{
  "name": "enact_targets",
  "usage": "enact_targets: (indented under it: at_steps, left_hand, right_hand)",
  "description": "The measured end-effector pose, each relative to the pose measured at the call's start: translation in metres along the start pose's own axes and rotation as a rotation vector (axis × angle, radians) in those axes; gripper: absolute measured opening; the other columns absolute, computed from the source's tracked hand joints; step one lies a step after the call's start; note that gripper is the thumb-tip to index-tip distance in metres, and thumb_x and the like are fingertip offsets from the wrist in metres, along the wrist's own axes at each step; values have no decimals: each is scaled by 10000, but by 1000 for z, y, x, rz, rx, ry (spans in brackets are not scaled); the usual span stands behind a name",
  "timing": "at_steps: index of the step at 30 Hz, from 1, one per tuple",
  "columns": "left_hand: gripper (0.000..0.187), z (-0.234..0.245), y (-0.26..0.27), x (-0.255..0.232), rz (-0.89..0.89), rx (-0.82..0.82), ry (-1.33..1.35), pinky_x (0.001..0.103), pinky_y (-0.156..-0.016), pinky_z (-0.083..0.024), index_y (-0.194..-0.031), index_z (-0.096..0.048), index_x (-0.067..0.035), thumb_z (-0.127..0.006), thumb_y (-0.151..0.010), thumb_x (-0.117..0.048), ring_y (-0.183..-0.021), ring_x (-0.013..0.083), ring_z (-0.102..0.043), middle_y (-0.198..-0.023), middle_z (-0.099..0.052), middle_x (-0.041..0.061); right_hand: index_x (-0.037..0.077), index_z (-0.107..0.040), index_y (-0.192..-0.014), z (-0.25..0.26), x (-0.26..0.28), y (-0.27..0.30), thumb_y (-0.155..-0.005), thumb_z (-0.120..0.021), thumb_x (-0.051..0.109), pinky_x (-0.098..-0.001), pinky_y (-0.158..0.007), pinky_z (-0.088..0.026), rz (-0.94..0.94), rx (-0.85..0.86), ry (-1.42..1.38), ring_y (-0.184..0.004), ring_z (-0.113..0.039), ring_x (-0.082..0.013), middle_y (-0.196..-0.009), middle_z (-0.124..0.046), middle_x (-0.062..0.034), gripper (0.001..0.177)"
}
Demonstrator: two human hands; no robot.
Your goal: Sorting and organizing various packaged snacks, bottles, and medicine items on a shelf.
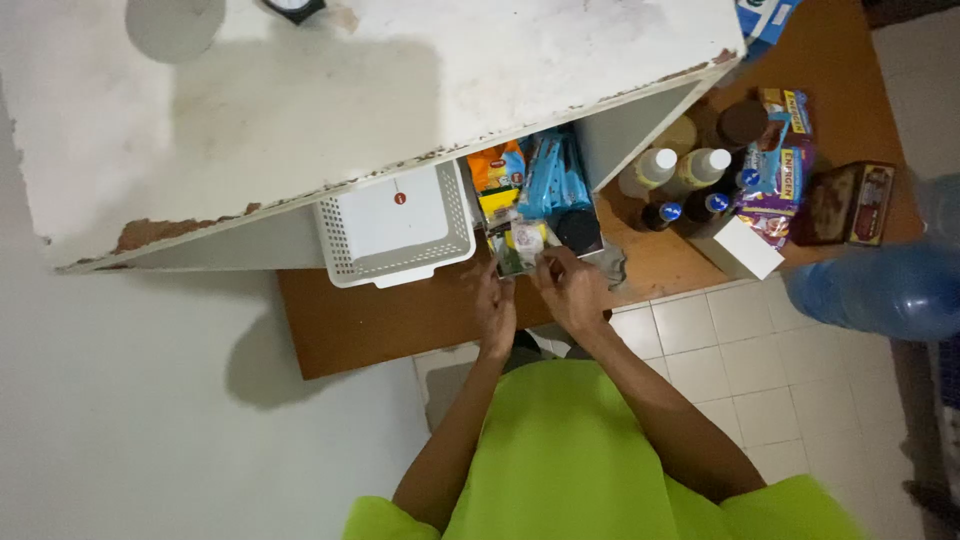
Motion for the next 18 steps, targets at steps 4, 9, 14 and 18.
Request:
enact_targets:
  at_steps: [4,9,14,18]
  left_hand:
    - [433,-5,14,-66,-40,-68,-219,311,-772,-492,-1456,-585,-122,-615,-1025,-149,-951,152,-571,-1380,-617,122]
    - [475,-18,28,-86,-312,-173,-527,423,-932,-507,-1465,-574,-74,-668,-1000,-107,-1257,400,-555,-1484,-494,259]
    - [352,-59,44,-122,-506,-119,-523,463,-1004,-528,-1353,-633,-64,-607,-1003,-81,-1276,412,-599,-1423,-574,213]
    - [354,-109,48,-85,-346,284,-583,459,-1011,-575,-1311,-715,-75,-603,-978,-34,-1102,335,-692,-1152,-690,124]
  right_hand:
    - [37,-748,-889,35,10,-2,-919,-753,162,-372,-481,-483,-9,-45,132,-492,-653,-253,-592,-669,-124,129]
    - [18,-737,-947,78,12,-1,-952,-743,158,-321,-449,-445,9,-54,94,-460,-613,-175,-598,-663,-91,140]
    - [21,-738,-965,132,6,6,-971,-744,160,-310,-479,-454,-14,-156,86,-509,-625,-149,-630,-670,-80,139]
    - [54,-758,-956,156,-27,9,-942,-770,172,-327,-496,-477,-62,-189,283,-522,-639,-169,-641,-684,-67,120]
Point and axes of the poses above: each hand's wrist, its own y-axis away from the middle knuckle, its own z-axis out of the back of the hand, x = y × z, the point moved 4 cm from there along -y, towards the middle knuckle
